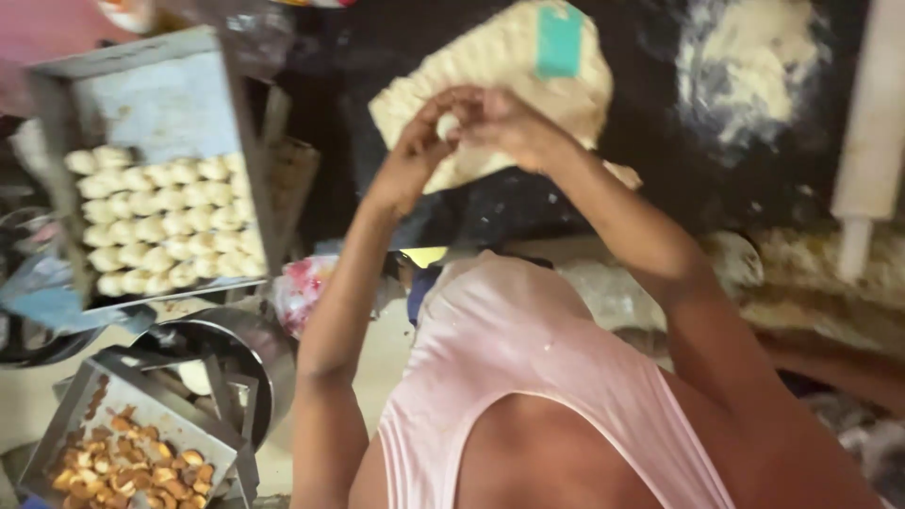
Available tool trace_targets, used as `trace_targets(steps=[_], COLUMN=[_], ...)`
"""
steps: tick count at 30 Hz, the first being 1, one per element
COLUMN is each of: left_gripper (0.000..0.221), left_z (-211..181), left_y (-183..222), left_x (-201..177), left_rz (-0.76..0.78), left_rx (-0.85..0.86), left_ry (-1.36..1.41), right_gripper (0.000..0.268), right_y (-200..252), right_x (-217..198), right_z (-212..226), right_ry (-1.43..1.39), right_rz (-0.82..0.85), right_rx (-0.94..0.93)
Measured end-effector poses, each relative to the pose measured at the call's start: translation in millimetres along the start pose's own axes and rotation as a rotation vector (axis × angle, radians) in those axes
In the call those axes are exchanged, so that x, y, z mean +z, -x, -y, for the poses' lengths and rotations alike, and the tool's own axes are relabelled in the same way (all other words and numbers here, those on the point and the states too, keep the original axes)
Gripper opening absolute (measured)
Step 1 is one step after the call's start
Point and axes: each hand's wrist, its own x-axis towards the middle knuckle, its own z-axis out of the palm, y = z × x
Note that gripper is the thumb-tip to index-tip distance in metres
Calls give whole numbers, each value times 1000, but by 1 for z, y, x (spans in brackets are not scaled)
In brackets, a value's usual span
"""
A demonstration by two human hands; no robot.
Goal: The person pinches off pieces of dough, rolls them into balls, and places them onto a metal tray. They then flatten a larger portion of dough, cut it into strips using a scraper, and roll the strips into shapes.
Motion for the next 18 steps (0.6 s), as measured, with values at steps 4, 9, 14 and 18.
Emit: trace_targets(steps=[4,9,14,18], left_gripper=[43,70,86,74], left_z=[13,-57,-84,-80], left_y=[21,99,179,227], left_x=[-43,-67,-125,-180], left_rz=[-124,-322,-573,-769], left_rx=[126,102,343,309], left_ry=[49,293,-721,-745], right_gripper=[46,33,37,38], right_y=[-15,-35,-94,-178], right_x=[68,147,221,303], right_z=[31,41,24,29], right_ry=[-335,703,-277,-352], right_rz=[61,55,132,266], right_rx=[28,-663,122,-84])
